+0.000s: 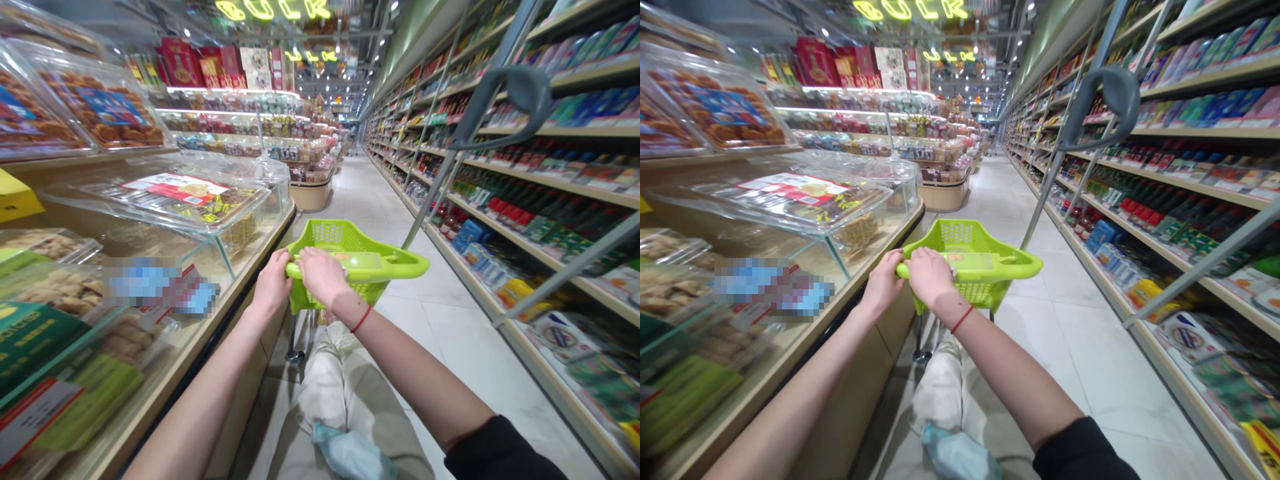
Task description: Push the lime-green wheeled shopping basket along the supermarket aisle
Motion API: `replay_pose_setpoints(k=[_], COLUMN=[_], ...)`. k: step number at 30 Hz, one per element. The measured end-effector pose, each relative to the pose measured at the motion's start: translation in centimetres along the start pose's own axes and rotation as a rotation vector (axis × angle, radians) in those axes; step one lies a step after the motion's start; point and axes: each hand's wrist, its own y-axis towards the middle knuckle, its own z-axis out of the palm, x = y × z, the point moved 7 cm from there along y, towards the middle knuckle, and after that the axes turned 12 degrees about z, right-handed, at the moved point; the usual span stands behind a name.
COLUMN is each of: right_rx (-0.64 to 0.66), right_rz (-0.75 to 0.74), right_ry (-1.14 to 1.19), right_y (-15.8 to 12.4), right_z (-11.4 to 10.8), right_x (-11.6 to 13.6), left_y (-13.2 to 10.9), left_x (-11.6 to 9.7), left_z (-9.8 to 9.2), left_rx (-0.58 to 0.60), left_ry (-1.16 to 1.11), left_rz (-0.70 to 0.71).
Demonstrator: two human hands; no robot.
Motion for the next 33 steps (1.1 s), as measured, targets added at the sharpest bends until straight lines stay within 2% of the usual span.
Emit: replay_pose_setpoints(k=[3, 5, 7, 10, 15, 17, 19, 21, 24, 26, 29, 33], right_rx=[-0.048, -0.069, -0.075, -0.109, -0.266, -0.325, -0.364, -0.385, -0.382, -0.360, -0.293, -0.122], right_rz=[-0.172, -0.214, -0.219, -0.200, -0.192, -0.181, -0.166, -0.157, -0.154, -0.146, -0.118, -0.047], right_ry=[0.011, -0.003, -0.013, 0.012, 0.147, 0.189, 0.203, 0.191, 0.159, 0.149, 0.135, 0.051], right_y=[-0.8, -1.3, -1.8, -2.9, -5.5, -6.3, -6.7, -6.8, -6.5, -6.1, -5.3, -2.6], right_z=[0.6, 0.7, 0.5, -0.2, -2.2, -2.7, -2.8, -2.7, -2.3, -1.9, -1.5, -1.2], right_x=[1.8, 1.3, -0.4, -4.4, -10.9, -12.5, -13.1, -13.0, -11.7, -10.6, -8.7, -6.2], left_y=[0.0, 0.0, 0.0, 0.0, 0.1, 0.2, 0.4, 0.6, 1.0, 1.2, 1.3, 1.1], left_x=[0.5, 0.6, 0.6, 0.6, 1.0, 0.8, -0.2, -2.2, -6.2, -7.6, -7.8, -6.9], left_z=[0.0, -0.1, -0.2, -0.4, -0.3, -0.3, -0.6, -1.0, -0.7, -0.1, 0.5, 0.8], left_rx=[-0.002, -0.007, -0.013, -0.016, 0.000, 0.018, 0.025, 0.017, 0.032, 0.066, 0.077, 0.032], left_ry=[-0.015, -0.030, -0.043, -0.050, -0.051, -0.019, 0.072, 0.197, 0.244, 0.237, 0.258, 0.251], left_rz=[0.015, 0.041, 0.067, 0.087, 0.116, 0.128, 0.162, 0.229, 0.363, 0.365, 0.318, 0.325])
